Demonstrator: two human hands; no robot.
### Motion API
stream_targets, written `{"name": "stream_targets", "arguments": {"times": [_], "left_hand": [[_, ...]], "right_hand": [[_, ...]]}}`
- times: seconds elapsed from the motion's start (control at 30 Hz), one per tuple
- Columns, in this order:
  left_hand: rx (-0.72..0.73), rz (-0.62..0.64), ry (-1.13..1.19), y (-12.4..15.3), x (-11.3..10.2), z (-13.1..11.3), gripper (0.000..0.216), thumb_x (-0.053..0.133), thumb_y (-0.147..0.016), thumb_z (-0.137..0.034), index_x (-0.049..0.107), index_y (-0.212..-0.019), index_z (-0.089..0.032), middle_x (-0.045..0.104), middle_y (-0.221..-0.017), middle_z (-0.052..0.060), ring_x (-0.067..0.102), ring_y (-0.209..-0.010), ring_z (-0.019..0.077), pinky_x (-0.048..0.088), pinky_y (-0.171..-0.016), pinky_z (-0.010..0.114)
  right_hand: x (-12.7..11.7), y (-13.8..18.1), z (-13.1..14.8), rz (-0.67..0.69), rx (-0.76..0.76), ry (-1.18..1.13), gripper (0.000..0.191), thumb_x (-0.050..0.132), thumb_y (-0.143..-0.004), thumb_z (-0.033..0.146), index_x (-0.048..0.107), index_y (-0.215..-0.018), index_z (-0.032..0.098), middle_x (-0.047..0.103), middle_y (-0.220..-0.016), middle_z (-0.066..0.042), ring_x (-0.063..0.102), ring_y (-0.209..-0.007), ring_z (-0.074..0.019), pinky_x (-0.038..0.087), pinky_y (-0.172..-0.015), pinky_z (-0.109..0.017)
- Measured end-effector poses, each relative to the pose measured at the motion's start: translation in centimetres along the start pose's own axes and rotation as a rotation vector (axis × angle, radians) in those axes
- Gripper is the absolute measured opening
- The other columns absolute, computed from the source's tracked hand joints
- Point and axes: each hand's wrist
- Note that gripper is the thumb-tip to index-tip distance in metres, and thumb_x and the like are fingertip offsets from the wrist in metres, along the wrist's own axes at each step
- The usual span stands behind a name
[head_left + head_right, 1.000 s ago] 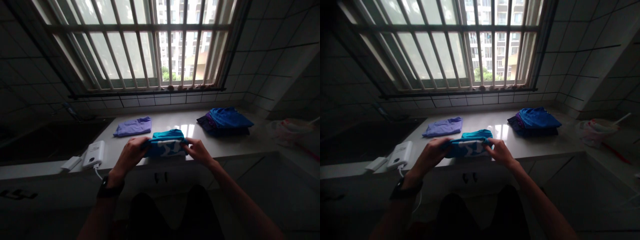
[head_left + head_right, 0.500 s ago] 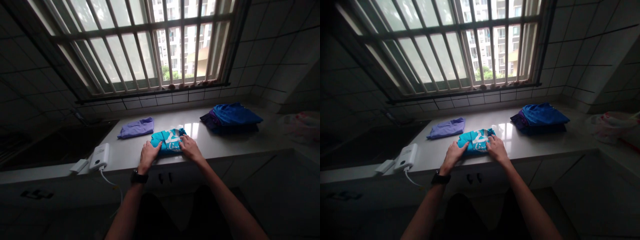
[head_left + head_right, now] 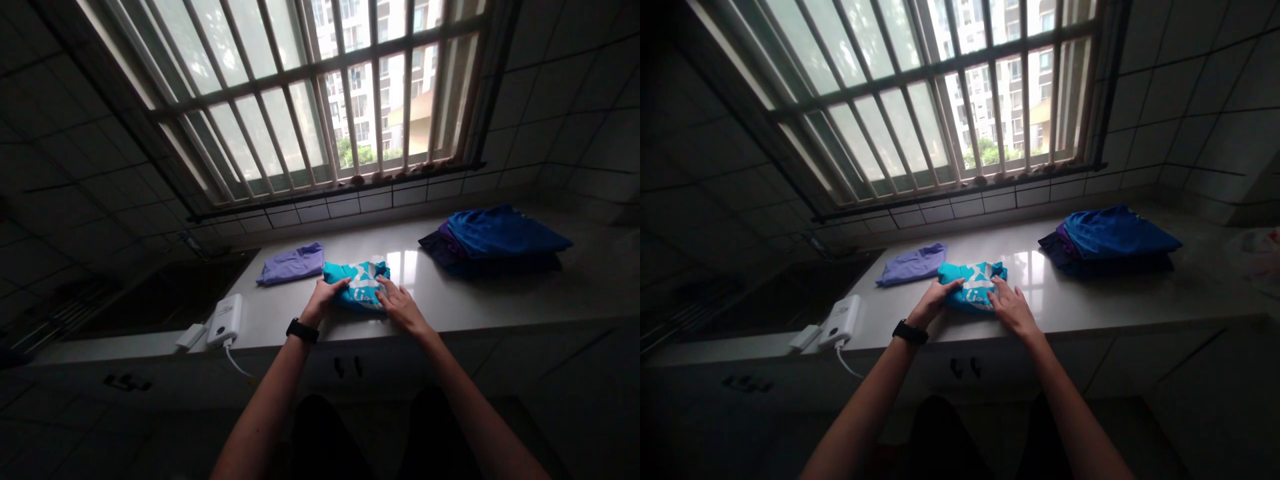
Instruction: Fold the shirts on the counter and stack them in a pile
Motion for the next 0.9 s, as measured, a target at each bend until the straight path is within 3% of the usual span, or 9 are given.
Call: {"name": "stream_targets", "arguments": {"times": [0.1,0.2,0.3,0.4,0.47,0.53,0.63,0.73,0.9], "left_hand": [[0.001,0.011,0.045,-0.2,-0.3,-0.9,0.057,0.094,-0.055,-0.028,0.068,-0.104,-0.015,0.077,-0.1,0.01,0.073,-0.085,0.0221,0.06,-0.082,0.036],[0.139,-0.065,0.063,-1.5,-1.5,-3.5,0.061,0.091,-0.054,-0.023,0.067,-0.109,-0.016,0.077,-0.099,0.008,0.072,-0.081,0.0197,0.06,-0.081,0.034],[0.364,-0.155,0.099,-3.8,-4.1,-7.5,0.056,0.088,-0.06,-0.027,0.067,-0.112,-0.017,0.077,-0.097,0.007,0.073,-0.085,0.0208,0.061,-0.083,0.035],[0.491,-0.363,0.141,-6.3,-7.9,-10.1,0.047,0.085,-0.063,-0.027,0.068,-0.106,-0.017,0.076,-0.09,0.004,0.073,-0.09,0.0208,0.06,-0.086,0.035],[0.422,-0.523,0.069,-7.3,-10.7,-10.1,0.038,0.082,-0.066,-0.023,0.067,-0.101,-0.017,0.074,-0.087,0.003,0.072,-0.089,0.0198,0.061,-0.085,0.035],[0.222,-0.639,-0.117,-7.5,-13.1,-8.7,0.029,0.079,-0.07,-0.023,0.065,-0.095,-0.017,0.072,-0.081,0.003,0.072,-0.085,0.0213,0.061,-0.08,0.039],[-0.008,-0.662,-0.318,-6.8,-15.6,-6.1,0.025,0.081,-0.067,-0.021,0.063,-0.084,-0.017,0.07,-0.073,0.005,0.072,-0.08,0.0287,0.061,-0.073,0.049],[-0.016,-0.674,-0.358,-6.7,-16.8,-4.9,0.03,0.082,-0.064,-0.019,0.063,-0.087,-0.018,0.073,-0.085,0.01,0.072,-0.092,0.0337,0.059,-0.08,0.053],[0.108,-0.78,-0.672,-8.8,-18.0,-6.8,0.07,0.083,-0.062,-0.024,0.053,-0.125,-0.013,0.06,-0.133,0.022,0.057,-0.129,0.0378,0.047,-0.108,0.053]], "right_hand": [[0.1,0.0,-0.3,0.032,-0.061,0.059,0.045,0.032,-0.104,0.031,0.05,-0.145,0.024,0.048,-0.157,-0.012,0.045,-0.144,-0.0264,0.033,-0.117,-0.054],[0.3,0.0,-0.5,0.025,-0.067,0.088,0.046,0.031,-0.105,0.031,0.052,-0.144,0.022,0.049,-0.156,-0.013,0.047,-0.143,-0.0273,0.034,-0.116,-0.054],[0.6,0.0,-0.5,-0.005,-0.039,0.082,0.046,0.031,-0.104,0.034,0.051,-0.144,0.021,0.05,-0.155,-0.013,0.05,-0.14,-0.0279,0.035,-0.116,-0.053],[0.6,0.1,-0.4,-0.02,-0.057,0.09,0.044,0.032,-0.104,0.033,0.053,-0.141,0.022,0.05,-0.155,-0.012,0.051,-0.139,-0.0274,0.035,-0.116,-0.052],[0.6,0.1,-0.4,-0.011,-0.067,0.098,0.042,0.033,-0.104,0.032,0.054,-0.139,0.022,0.05,-0.155,-0.013,0.05,-0.14,-0.0271,0.035,-0.116,-0.052],[0.5,0.1,-0.2,-0.013,-0.057,0.095,0.042,0.034,-0.104,0.032,0.053,-0.14,0.022,0.05,-0.155,-0.013,0.051,-0.139,-0.0267,0.035,-0.116,-0.053],[0.5,0.1,0.0,-0.04,-0.007,0.063,0.043,0.036,-0.104,0.034,0.048,-0.144,0.021,0.054,-0.152,-0.013,0.054,-0.137,-0.0257,0.035,-0.116,-0.052],[0.5,0.1,0.1,-0.048,0.011,0.034,0.045,0.037,-0.103,0.036,0.047,-0.144,0.021,0.055,-0.151,-0.012,0.054,-0.136,-0.0251,0.034,-0.117,-0.051],[0.5,0.2,0.0,-0.056,0.011,0.031,0.044,0.04,-0.102,0.036,0.048,-0.143,0.023,0.057,-0.149,-0.011,0.055,-0.135,-0.0256,0.033,-0.117,-0.05]]}}
Point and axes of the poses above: each hand's wrist, its own y-axis away from the middle knuckle, its own x-axis out of the palm, z = x × y
